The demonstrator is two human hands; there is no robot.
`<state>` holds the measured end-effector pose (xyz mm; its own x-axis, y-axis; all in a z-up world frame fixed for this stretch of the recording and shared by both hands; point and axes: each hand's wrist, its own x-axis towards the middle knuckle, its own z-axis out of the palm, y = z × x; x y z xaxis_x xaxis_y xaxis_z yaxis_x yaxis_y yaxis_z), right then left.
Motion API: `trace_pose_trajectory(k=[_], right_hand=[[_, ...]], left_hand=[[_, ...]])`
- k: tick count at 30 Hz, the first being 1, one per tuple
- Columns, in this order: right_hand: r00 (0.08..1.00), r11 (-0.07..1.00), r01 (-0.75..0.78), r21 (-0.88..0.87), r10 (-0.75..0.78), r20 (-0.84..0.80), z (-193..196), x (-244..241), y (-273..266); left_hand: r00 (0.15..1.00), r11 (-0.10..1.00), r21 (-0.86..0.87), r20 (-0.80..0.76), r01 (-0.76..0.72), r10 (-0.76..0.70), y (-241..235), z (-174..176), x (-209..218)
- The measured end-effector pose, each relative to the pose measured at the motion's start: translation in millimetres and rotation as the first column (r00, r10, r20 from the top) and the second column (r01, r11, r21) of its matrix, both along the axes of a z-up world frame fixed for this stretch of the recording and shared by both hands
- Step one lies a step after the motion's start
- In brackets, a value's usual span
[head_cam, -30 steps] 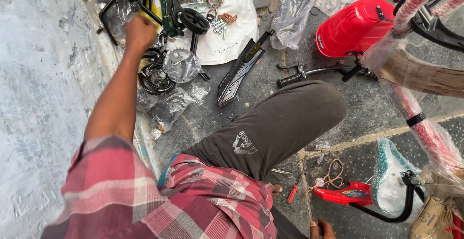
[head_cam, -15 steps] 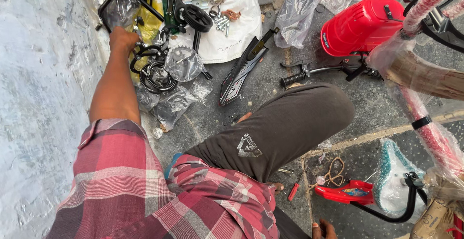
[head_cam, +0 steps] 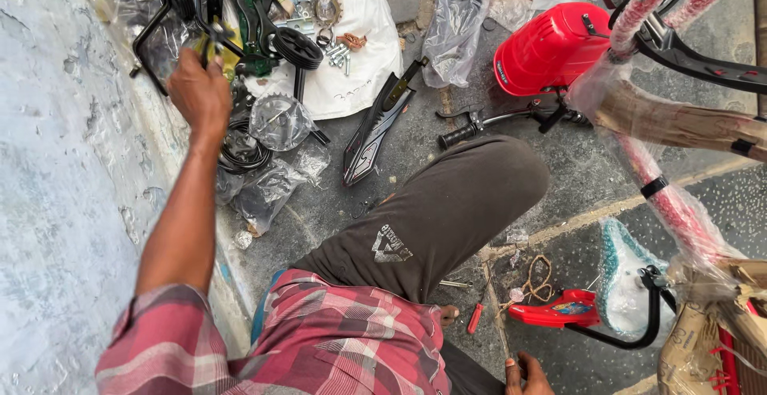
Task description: The person sits on the floor and assembles a bicycle frame wrapped in protective packaging. They attach a metal bracket to the frame using a bolt and a wrench, then install a black plastic seat post clamp and tighten it.
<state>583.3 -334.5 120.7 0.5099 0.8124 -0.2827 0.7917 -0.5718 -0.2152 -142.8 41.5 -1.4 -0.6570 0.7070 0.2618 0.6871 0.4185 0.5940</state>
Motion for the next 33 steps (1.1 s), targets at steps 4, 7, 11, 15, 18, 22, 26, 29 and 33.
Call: trace_pose_trajectory(k=[4,7,11,15,18,22,26,29,33], right_hand=[[0.999,0.999,-0.034,0.027,0.034,-0.020,-0.3,2.7,-0.5],[0.997,0.992,-0.067,0.107,0.071,-0.034,17.8,-27.2,19.2],[0.928,0.782,-0.304,0.544,0.372,-0.017,108.8,-101.2,77.6],[0.886,0.650,-0.424,0.631,0.442,0.141,226.2,-179.4,133.7],[0.769,0.513,-0.584,0.628,0.598,0.226,290.0,-202.9,165.0],[0.708,0.552,-0.621,0.557,0.699,0.097,334.4,-198.7,162.2],[0.770,0.612,-0.533,0.584,0.637,0.035,334.7,-178.2,138.3],[0.815,0.590,-0.469,0.657,0.575,0.066,313.5,-158.7,120.3],[0.875,0.546,-0.388,0.742,0.471,0.111,280.1,-142.7,101.6]], left_hand=[[0.996,0.988,0.132,-0.005,-0.083,0.084,20.1,58.4,-3.1],[0.668,0.979,0.097,0.742,-0.178,0.048,29.9,133.4,-23.2],[-0.037,0.929,0.370,0.929,0.027,-0.369,21.5,232.0,30.2],[-0.015,0.658,0.466,0.822,0.591,-0.569,1.1,311.4,154.3],[-0.159,0.251,0.358,0.804,0.899,-0.573,-21.1,363.8,241.5],[-0.291,-0.064,0.296,0.833,0.953,-0.470,-35.6,409.0,327.2],[-0.324,-0.242,0.228,0.794,0.943,-0.515,-43.0,428.6,377.3],[-0.385,-0.327,0.240,0.766,0.914,-0.515,-49.3,426.2,405.9],[-0.388,-0.429,0.141,0.725,0.892,-0.568,-54.0,409.1,428.7]])
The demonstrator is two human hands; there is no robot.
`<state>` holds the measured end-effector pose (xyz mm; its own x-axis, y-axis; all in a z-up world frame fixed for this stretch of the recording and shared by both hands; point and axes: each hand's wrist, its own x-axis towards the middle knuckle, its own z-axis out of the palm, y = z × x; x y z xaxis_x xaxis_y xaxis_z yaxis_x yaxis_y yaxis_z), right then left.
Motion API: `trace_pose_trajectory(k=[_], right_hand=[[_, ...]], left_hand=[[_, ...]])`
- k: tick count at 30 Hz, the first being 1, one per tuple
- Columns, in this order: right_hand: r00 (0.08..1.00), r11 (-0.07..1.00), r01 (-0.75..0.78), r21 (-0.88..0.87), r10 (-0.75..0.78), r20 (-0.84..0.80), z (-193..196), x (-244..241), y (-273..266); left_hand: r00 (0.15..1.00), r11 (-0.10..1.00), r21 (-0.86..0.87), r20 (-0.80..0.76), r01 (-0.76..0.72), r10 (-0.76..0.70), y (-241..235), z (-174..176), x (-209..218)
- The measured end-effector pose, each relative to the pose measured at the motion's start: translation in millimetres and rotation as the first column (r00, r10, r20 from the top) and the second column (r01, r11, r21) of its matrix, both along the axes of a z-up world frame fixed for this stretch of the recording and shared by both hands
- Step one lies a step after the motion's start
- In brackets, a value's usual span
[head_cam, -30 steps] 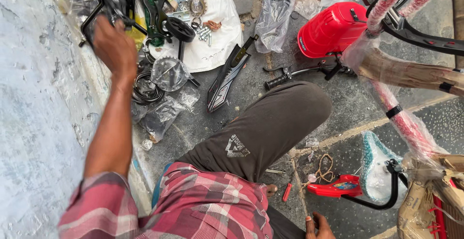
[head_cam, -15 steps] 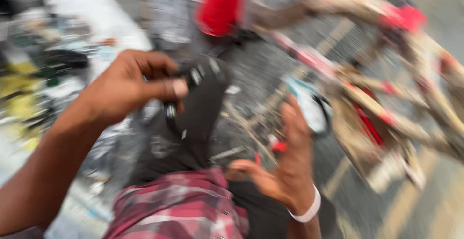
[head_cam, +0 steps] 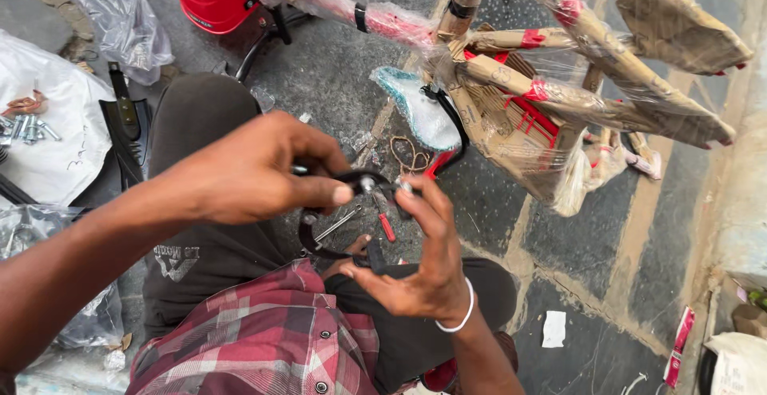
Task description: The person sits on the floor and assembles a bicycle frame wrapped in protective packaging. They attach a metal bracket to the frame using a bolt and a wrench, then install a black plastic seat post clamp and tighten it.
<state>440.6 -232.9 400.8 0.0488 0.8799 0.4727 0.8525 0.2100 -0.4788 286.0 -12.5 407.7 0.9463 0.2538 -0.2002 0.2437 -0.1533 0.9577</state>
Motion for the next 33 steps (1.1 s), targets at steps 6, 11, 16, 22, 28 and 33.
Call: trace_pose_trajectory(k=[6,11,16,22,28,33], right_hand=[[0.837,0.983,0.167,0.072,-0.103,-0.538,-41.4,6.5,-23.7],[0.250,0.997,0.059,-0.047,-0.060,-0.966,-76.8,16.0,-21.4],[-0.081,0.959,-0.233,-0.163,-0.187,-0.979,-96.4,31.4,-28.3],[-0.357,0.862,-0.433,-0.265,-0.434,-0.827,-110.2,54.7,-22.5],[-0.002,0.809,0.433,-0.398,-0.440,-0.898,-146.3,26.9,-13.1],[-0.082,0.858,0.113,-0.501,-0.494,-0.865,-170.3,6.4,-10.8]], left_hand=[[0.961,0.784,-0.621,0.212,-0.007,0.176,-4.1,-32.5,9.3],[0.904,0.791,-0.565,0.171,-0.236,0.392,-27.2,-33.8,28.6],[0.779,0.948,0.283,0.624,-0.148,-0.065,-17.4,-35.7,29.8],[0.911,0.898,0.218,0.077,0.382,-0.406,-16.4,-72.1,38.1],[0.990,0.969,-0.201,-0.048,-0.142,0.135,-57.8,-126.7,48.3],[0.949,0.887,-0.381,0.063,-0.262,0.307,-75.5,-159.3,48.2]])
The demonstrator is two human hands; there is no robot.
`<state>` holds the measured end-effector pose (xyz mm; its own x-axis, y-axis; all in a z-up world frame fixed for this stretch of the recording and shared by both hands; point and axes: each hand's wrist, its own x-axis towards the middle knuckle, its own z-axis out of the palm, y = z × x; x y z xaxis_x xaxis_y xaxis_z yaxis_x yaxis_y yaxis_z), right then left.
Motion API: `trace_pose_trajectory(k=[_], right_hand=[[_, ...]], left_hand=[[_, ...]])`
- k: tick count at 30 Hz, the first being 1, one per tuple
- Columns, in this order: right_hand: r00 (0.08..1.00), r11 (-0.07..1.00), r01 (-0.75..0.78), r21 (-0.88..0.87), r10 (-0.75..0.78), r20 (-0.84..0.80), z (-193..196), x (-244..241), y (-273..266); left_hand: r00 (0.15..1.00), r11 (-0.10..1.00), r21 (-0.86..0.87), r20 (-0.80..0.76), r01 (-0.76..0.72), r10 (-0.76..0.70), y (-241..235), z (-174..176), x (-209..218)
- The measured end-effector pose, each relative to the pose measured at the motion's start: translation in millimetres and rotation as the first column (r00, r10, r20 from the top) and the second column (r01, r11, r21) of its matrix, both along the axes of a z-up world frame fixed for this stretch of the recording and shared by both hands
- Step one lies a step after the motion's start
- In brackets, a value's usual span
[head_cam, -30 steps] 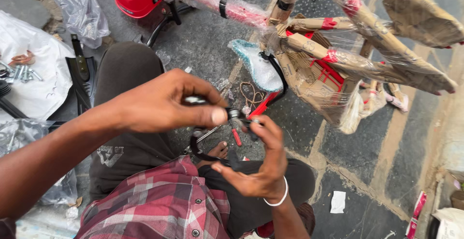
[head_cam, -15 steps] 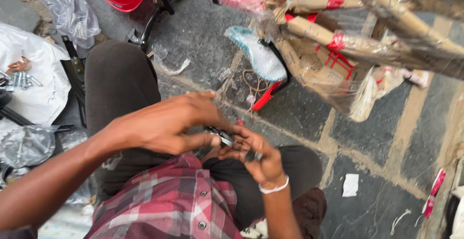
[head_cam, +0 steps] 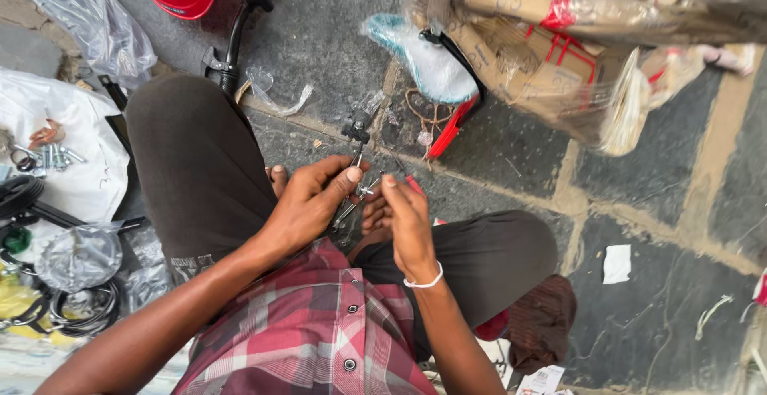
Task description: The person sits on the floor and assembles a bicycle frame wrapped in protective packaging. They attach a metal bracket to the frame using a bolt and a wrench, then install a black plastic seat post clamp and tighten it.
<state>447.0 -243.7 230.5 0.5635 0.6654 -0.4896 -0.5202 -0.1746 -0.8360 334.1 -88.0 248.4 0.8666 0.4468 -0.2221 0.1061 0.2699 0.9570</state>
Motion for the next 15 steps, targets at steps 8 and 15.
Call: trace_pose_trajectory(k=[8,15], right_hand=[[0.988,0.990,-0.136,0.038,0.133,0.073,13.3,-3.0,11.8],[0.982,0.987,-0.042,0.155,0.069,-0.175,21.4,-0.8,12.2]], left_hand=[[0.994,0.988,0.155,-0.105,-0.027,0.044,-6.8,0.3,-4.1],[0.997,0.820,0.567,-0.065,0.077,-0.049,-1.4,14.9,-10.6]])
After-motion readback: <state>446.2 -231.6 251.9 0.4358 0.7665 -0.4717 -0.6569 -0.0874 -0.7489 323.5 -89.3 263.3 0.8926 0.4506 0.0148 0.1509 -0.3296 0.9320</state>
